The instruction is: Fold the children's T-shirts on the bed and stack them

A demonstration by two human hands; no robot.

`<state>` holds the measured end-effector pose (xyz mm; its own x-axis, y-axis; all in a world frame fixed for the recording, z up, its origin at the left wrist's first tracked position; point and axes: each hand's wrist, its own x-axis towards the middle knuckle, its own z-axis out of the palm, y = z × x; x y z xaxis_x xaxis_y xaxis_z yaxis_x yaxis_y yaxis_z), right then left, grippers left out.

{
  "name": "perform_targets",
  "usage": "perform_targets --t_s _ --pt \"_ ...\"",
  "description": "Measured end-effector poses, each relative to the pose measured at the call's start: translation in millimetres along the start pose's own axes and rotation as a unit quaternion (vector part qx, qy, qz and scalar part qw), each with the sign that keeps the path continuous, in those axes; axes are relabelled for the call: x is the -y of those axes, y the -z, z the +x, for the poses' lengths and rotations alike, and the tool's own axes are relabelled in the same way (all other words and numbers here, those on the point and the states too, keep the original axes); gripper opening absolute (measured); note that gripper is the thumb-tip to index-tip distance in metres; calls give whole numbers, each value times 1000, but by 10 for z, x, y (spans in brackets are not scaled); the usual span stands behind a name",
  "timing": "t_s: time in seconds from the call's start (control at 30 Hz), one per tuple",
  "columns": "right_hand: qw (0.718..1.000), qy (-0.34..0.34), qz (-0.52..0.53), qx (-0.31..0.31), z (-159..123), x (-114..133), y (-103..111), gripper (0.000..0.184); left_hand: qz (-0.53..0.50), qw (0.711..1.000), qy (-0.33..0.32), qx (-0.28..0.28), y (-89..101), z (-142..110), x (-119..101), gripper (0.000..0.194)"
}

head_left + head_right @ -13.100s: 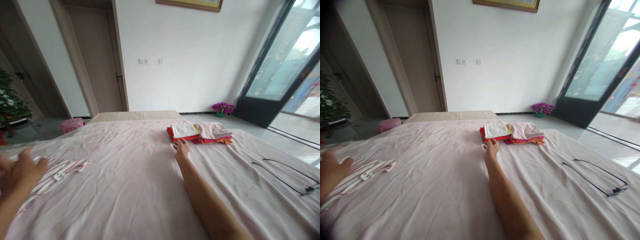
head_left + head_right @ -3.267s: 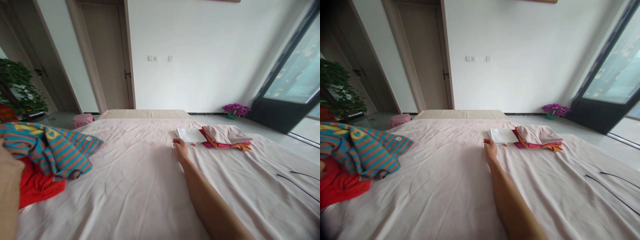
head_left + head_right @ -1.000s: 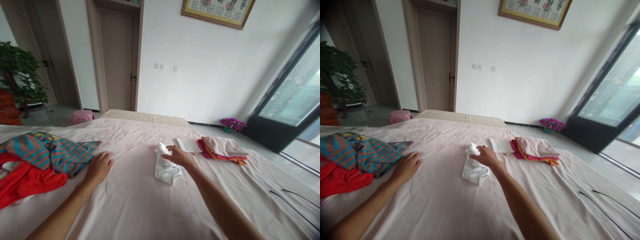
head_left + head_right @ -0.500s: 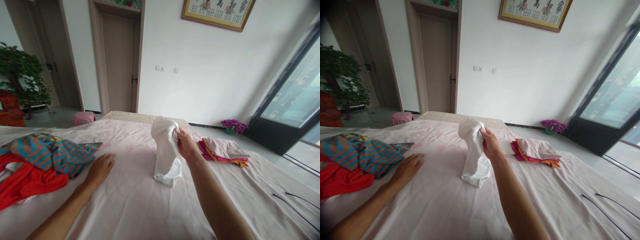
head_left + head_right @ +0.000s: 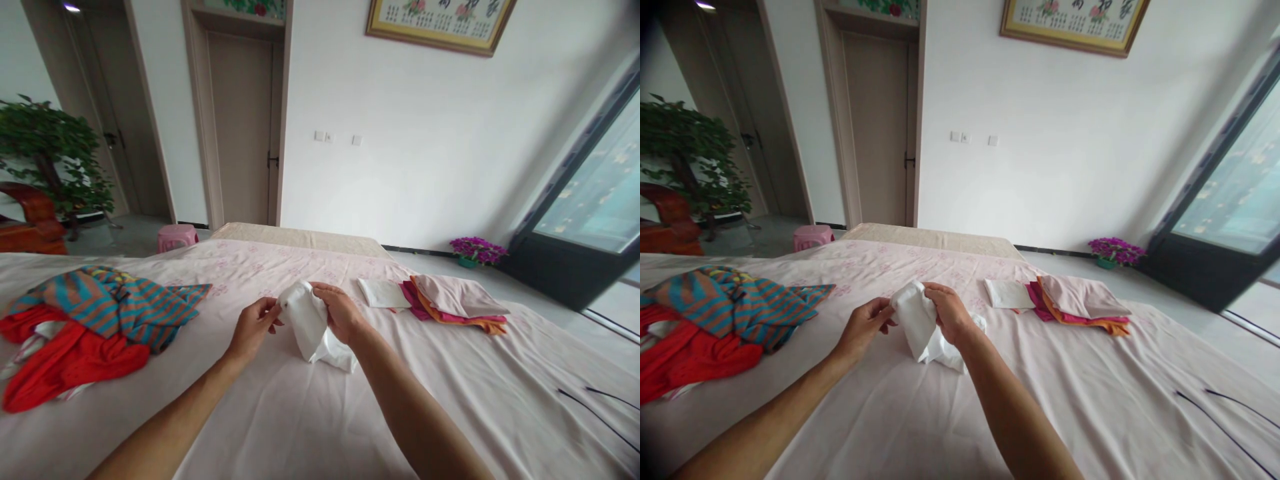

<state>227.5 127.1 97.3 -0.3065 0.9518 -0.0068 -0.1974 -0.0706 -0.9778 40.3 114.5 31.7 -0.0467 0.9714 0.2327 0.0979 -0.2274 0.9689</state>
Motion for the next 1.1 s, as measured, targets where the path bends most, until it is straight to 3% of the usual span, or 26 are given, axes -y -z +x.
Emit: perform_targets --t_s 0.1,0.2,0.3,0.37,0.43,0.53,0.6,0.67,0.77,0.87,1.0,1.1 --pt "993 44 -39 -102 -41 -51 27 44 109 991 -46 -57 83 -7 52 34" --pt "971 124 -73 -192 -72 -77 67 51 187 971 -100 -115 262 53 68 26" --pt "939 213 -106 -250 -81 -77 91 49 192 965 -86 -159 427 153 36 26" --pt "938 232 -109 -236 -73 -84 81 50 137 980 -38 -141 462 186 -26 34" --pt "953 218 -104 -181 -59 -121 41 52 54 996 15 -75 413 162 -133 45" --pt "972 182 -116 -95 -45 -241 -49 47 -51 995 75 43 223 42 -329 59" --pt "972 168 -147 -68 -45 -338 -96 39 -76 989 84 100 78 -40 -415 62" --pt "963 169 -196 -78 -51 -417 -116 35 -52 989 63 120 -36 -92 -420 57" --pt "945 172 -252 -116 -59 -474 -105 38 8 996 22 89 -109 -106 -298 39" --pt "957 158 -214 -120 -48 -492 -93 45 25 999 21 33 -67 -68 -154 30" --pt "967 169 -127 -144 2 -536 -96 44 -32 997 53 -42 62 -5 -117 28" --pt "967 186 -80 -155 12 -569 -117 44 -104 989 99 -37 126 -6 -177 31"
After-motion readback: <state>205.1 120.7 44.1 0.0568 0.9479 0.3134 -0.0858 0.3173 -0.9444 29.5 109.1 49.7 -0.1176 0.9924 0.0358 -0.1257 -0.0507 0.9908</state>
